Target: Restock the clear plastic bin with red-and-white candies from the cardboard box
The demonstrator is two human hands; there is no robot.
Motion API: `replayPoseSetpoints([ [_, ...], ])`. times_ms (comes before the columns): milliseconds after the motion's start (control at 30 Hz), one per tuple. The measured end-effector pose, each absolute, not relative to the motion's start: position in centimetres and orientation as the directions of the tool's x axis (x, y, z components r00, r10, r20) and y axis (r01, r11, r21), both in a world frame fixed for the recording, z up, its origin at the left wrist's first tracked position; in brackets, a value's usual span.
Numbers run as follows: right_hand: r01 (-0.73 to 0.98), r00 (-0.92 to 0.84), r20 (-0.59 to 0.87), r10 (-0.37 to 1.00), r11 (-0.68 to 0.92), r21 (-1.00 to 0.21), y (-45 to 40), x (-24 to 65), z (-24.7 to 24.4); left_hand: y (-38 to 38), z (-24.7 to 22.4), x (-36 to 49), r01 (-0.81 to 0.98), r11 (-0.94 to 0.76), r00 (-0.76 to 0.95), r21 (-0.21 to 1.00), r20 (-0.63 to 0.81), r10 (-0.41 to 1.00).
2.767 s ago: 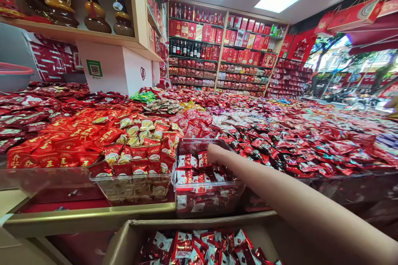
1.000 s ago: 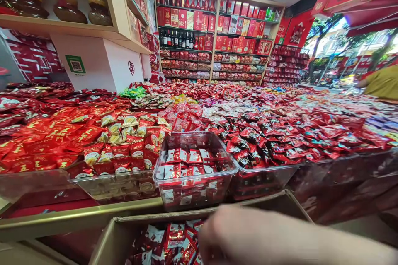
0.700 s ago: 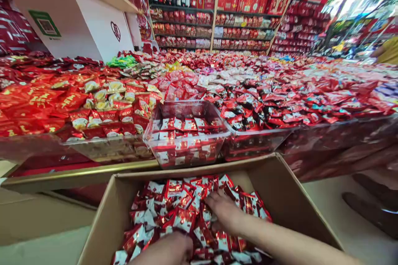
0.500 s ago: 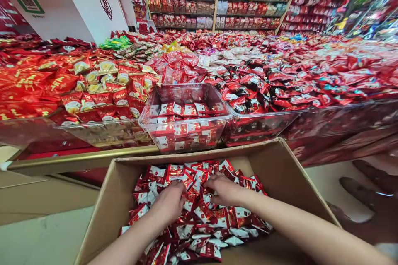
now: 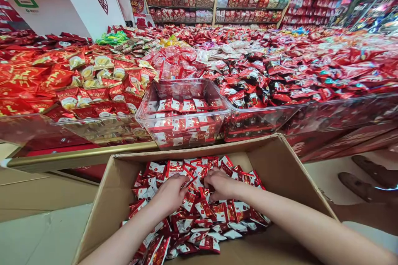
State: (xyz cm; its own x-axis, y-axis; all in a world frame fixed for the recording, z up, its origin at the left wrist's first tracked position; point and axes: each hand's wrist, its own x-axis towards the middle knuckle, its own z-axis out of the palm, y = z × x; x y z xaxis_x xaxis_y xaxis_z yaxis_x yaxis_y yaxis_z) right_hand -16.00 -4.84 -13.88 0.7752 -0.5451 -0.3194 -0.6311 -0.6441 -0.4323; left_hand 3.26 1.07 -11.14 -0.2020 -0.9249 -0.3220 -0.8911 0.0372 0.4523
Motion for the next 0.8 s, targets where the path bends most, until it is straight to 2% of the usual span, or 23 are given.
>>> replayPoseSetpoints([
  [100, -0.630, 0.775, -0.318, -0.546, -0.633, -0.450, -4.9, -16.0, -14.1, 1.1, -10.8, 3.4, -0.892, 0.023, -0.191, 0.451, -0.331, -0.924],
  [333, -0.663, 0.748, -0.372, -0.550, -0.634, -0.397, -5.4, -16.0, -13.3, 1.8, -10.7, 4.0, -0.921, 0.000, -0.177, 0.390, -0.418, -0.891],
  [500, -0.741, 0.662, -0.305, -0.684, -0.537, -0.403, -4.2, -14.9, -13.3, 3.0, -12.1, 3.5, -0.940, -0.031, -0.151, 0.338, -0.498, -0.854],
  [567, -0.724, 0.667, -0.254, -0.701, -0.529, -0.443, -3.3, -14.3, -13.8, 3.1, -12.5, 3.3, -0.951, -0.056, -0.117, 0.306, -0.518, -0.847],
  [667, -0.658, 0.701, -0.192, -0.687, -0.518, -0.546, -2.5, -13.8, -14.6, 2.7, -12.6, 3.3, -0.961, -0.028, -0.112, 0.276, -0.475, -0.873],
  [800, -0.606, 0.691, -0.136, -0.710, -0.465, -0.645, -2.5, -13.7, -14.0, 2.1, -11.4, 3.5, -0.950, -0.008, -0.139, 0.312, -0.446, -0.884],
])
